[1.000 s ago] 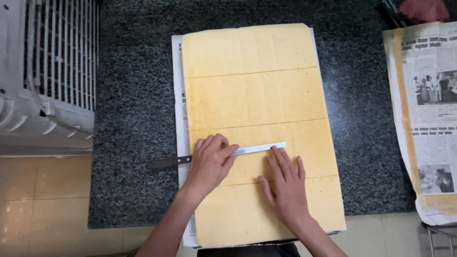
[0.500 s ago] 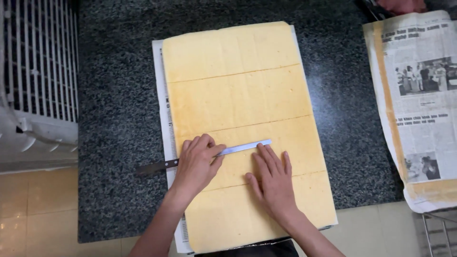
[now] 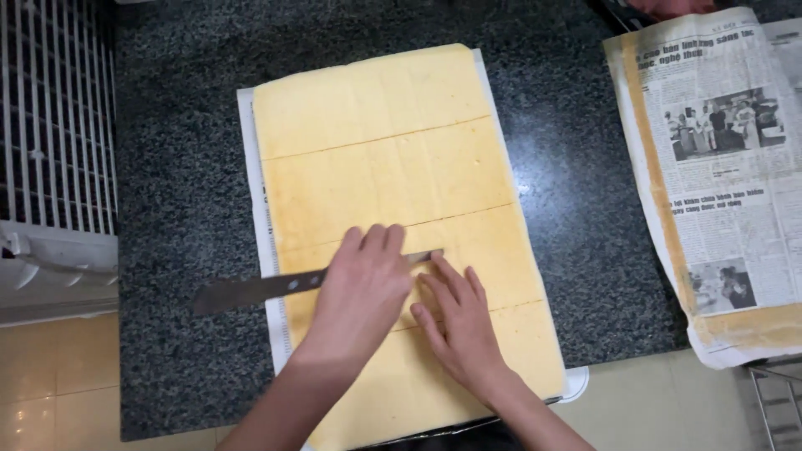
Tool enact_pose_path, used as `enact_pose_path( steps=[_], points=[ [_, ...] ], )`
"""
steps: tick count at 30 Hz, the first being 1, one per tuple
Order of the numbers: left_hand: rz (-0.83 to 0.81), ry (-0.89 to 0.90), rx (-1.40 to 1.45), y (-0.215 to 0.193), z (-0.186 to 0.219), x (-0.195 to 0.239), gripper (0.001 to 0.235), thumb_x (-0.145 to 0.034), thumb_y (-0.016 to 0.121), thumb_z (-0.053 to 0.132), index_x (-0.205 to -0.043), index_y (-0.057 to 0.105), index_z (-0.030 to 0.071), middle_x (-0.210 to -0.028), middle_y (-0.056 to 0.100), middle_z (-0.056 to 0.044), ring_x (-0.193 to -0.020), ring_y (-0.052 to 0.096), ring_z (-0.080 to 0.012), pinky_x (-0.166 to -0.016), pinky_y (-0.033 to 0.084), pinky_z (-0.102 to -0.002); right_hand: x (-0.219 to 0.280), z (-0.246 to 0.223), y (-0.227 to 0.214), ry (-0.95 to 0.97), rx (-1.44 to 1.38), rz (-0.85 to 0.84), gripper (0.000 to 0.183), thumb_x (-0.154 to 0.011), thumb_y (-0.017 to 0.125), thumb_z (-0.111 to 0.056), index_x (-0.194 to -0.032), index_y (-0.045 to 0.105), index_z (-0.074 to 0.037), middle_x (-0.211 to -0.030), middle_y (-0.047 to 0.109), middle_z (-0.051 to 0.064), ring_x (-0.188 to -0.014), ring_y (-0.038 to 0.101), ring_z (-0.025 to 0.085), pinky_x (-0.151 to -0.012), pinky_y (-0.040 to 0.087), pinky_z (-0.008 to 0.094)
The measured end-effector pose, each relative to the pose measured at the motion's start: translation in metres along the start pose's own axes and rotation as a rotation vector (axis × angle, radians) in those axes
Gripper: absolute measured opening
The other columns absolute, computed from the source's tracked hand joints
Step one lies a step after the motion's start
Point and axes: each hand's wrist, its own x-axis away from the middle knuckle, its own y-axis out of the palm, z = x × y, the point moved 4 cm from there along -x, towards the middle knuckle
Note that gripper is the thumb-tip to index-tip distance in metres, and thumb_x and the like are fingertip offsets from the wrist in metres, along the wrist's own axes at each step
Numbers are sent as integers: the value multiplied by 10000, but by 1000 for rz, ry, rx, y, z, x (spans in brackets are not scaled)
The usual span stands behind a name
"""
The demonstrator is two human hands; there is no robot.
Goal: The person uses a long knife and a ruler to measure and cut a large rectangular sheet cake into uniform square pieces. They repeatedly align the ruler, score the surface, and slice through the cake, rotating the tray to complete the grid.
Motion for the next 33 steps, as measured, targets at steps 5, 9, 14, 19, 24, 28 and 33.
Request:
enact_pose_path(
  steps=[5,9,14,19,24,28,33],
  points=[
    [45,-71,463,16,-4,28,134,-886,632,71,-953,748,77,-968,623,-95,-912,584,-308,-770,452,-467,27,5,-30,-48,12,8,391,-1014,627,-273,-1357,606,-88,-1613,482,141,-1516,442,336,-1237,243,591],
    [239,-101,763,52,21,12,227,-911,729,147,-1137,747,156,-1018,573,-70,-881,563,-289,-725,404,-432,50,47,-43,-83,184,103,444,-1013,625,-257,-1430,553,-123,-1677,413,164,-1564,387,379,-1246,259,615],
    [352,-181,917,81,43,-14,138,-973,734,180,-1107,765,182,-976,558,-30,-845,564,-234,-696,382,-400,35,73,-58,-51,272,89,392,-1033,578,-309,-1363,609,-99,-1676,417,146,-1586,351,331,-1275,229,612],
    [336,-237,957,101,49,-18,178,-928,775,188,-1104,801,198,-967,562,-4,-873,574,-216,-723,400,-393,31,82,-54,-69,294,92,378,-1049,562,-306,-1358,600,-91,-1658,447,145,-1566,391,336,-1263,222,613],
    [306,-254,1002,104,47,-20,192,-919,778,202,-1109,811,205,-956,557,9,-889,576,-203,-786,414,-393,29,81,-53,-43,266,99,369,-1065,516,-311,-1337,612,-81,-1652,455,144,-1563,392,337,-1258,221,610],
    [275,-267,1039,104,46,-21,218,-917,776,208,-1130,827,204,-938,560,16,-888,572,-197,-830,439,-398,30,82,-51,-28,272,109,369,-1072,500,-322,-1323,625,-82,-1639,473,134,-1551,408,319,-1246,236,609],
    [225,-280,1026,105,46,-24,203,-921,761,206,-1113,827,207,-941,542,13,-881,562,-206,-820,440,-399,29,81,-51,-2,257,86,376,-1079,479,-311,-1332,626,-74,-1643,467,126,-1560,387,310,-1262,204,609]
  ],
)
